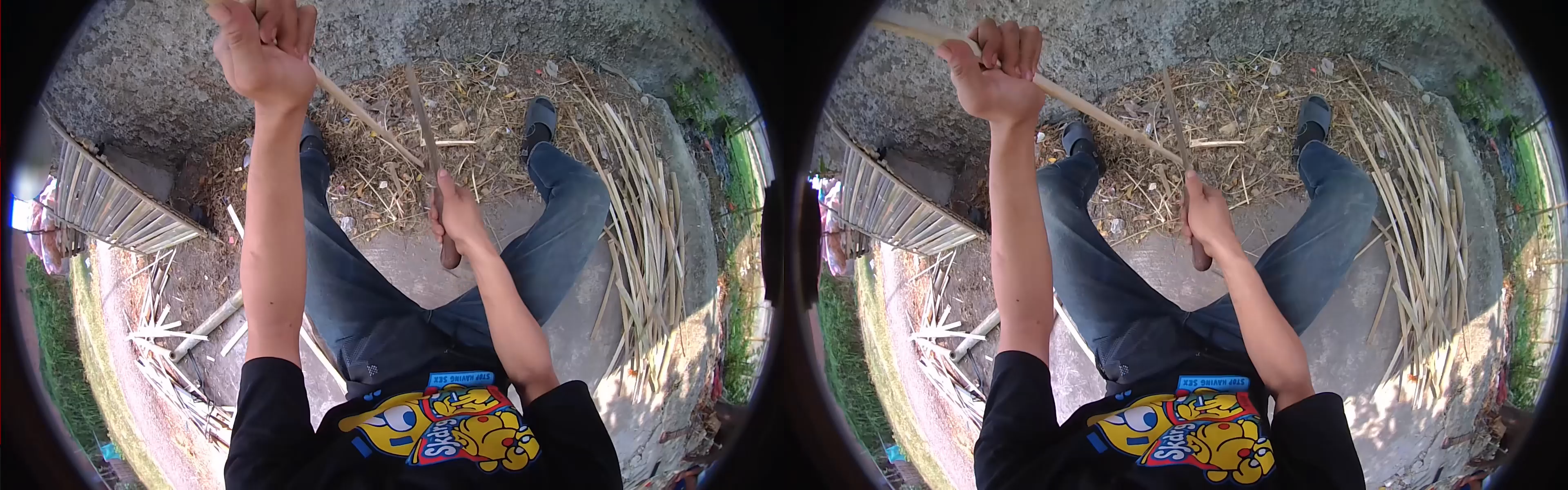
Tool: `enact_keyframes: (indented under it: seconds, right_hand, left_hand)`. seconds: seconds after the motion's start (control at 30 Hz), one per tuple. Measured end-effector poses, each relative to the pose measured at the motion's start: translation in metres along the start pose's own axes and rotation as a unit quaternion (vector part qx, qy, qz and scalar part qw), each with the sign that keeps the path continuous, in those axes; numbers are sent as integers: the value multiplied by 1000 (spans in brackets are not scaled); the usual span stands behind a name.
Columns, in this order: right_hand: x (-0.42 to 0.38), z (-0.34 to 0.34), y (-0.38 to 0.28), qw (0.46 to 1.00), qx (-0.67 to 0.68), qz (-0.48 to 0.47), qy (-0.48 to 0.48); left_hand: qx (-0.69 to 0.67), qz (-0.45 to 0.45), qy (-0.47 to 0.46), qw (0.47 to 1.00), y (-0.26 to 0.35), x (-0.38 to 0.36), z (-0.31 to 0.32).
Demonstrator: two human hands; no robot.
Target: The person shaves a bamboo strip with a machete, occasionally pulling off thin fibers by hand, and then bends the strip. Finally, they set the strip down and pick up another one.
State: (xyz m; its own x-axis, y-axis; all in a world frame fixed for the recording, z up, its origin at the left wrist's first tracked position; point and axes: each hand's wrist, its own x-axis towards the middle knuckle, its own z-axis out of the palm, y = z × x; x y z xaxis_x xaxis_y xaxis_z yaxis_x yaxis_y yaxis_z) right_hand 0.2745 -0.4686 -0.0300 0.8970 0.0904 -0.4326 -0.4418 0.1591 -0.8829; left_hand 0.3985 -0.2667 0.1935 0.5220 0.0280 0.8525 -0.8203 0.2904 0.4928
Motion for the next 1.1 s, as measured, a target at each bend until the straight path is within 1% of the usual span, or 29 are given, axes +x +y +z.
enact_keyframes:
  seconds: [0.03,0.07,0.1,0.13,0.17,0.2,0.23,0.3,0.33,0.37,0.4,0.43,0.47,0.5,0.53,0.6,0.63,0.7,0.73,0.77,0.8,0.83,0.87,0.9,0.93,0.97,1.03,1.07,1.1]
  right_hand:
    - [-8,-2,-25,998,38,-55,-7]
    - [-22,0,-54,990,66,-122,-22]
    - [-34,3,-78,977,94,-188,-36]
    - [-43,8,-89,979,96,-179,-31]
    - [-47,16,-100,958,112,-264,-14]
    - [-48,24,-103,929,127,-348,3]
    - [-43,32,-89,930,128,-345,4]
    - [-17,46,-30,956,28,-292,23]
    - [-2,48,4,991,6,-130,-43]
    - [8,48,24,993,-17,36,-107]
    - [10,47,17,994,-15,26,-105]
    - [13,47,5,999,12,-11,-51]
    - [11,48,-6,998,41,-41,0]
    - [2,39,-35,991,55,-120,-4]
    - [-6,33,-61,983,61,-170,14]
    - [-27,22,-106,951,67,-302,-7]
    - [-36,26,-112,954,65,-294,-8]
    - [-45,36,-118,909,75,-407,47]
    - [-37,44,-93,914,73,-397,40]
    - [-12,49,-45,938,-40,-343,39]
    - [11,50,1,946,-150,-283,40]
    - [18,48,31,966,-211,-150,-9]
    - [20,46,45,962,-265,-16,-57]
    - [22,43,35,963,-262,-29,-53]
    - [23,32,19,991,-131,-26,-22]
    - [14,22,8,1000,-2,-4,3]
    - [-10,13,-47,989,66,-133,3]
    - [-22,13,-75,978,75,-193,-8]
    - [-34,13,-90,965,86,-247,-16]
  left_hand:
    - [-3,5,32,999,-2,-3,2]
    - [-9,-3,-11,1000,-6,1,-8]
    - [-12,-7,-11,1000,-9,1,-5]
    - [-27,5,-8,1000,-8,-2,-2]
    - [-42,23,-5,999,-7,-2,1]
    - [-68,9,-18,998,-6,-2,1]
    - [-67,7,-18,998,-7,-5,3]
    - [-50,17,6,999,-7,-4,9]
    - [-53,22,1,998,-6,-7,10]
    - [38,13,-3,999,-6,-13,11]
    - [129,7,-7,992,-5,-14,12]
    - [128,18,-12,992,-2,-8,2]
    - [95,14,15,995,4,-3,-16]
    - [69,-11,48,996,12,-13,-31]
    - [35,-22,50,998,14,-10,-36]
    - [40,-3,55,998,12,-4,-37]
    - [42,-5,60,997,12,-8,-37]
    - [63,-20,80,995,11,-8,-36]
    - [57,-19,58,996,9,-7,-34]
    - [51,-14,35,998,7,-3,-31]
    - [14,-26,32,999,5,-4,-20]
    - [11,-21,27,999,5,-8,-19]
    - [62,1,33,998,4,-14,-20]
    - [114,26,37,992,7,-13,-22]
    - [83,2,60,995,22,-12,-31]
    - [89,1,69,994,23,-8,-31]
    - [102,6,55,993,26,-13,-30]
    - [75,-33,80,993,23,-10,-42]
    - [75,-34,81,993,22,-9,-42]
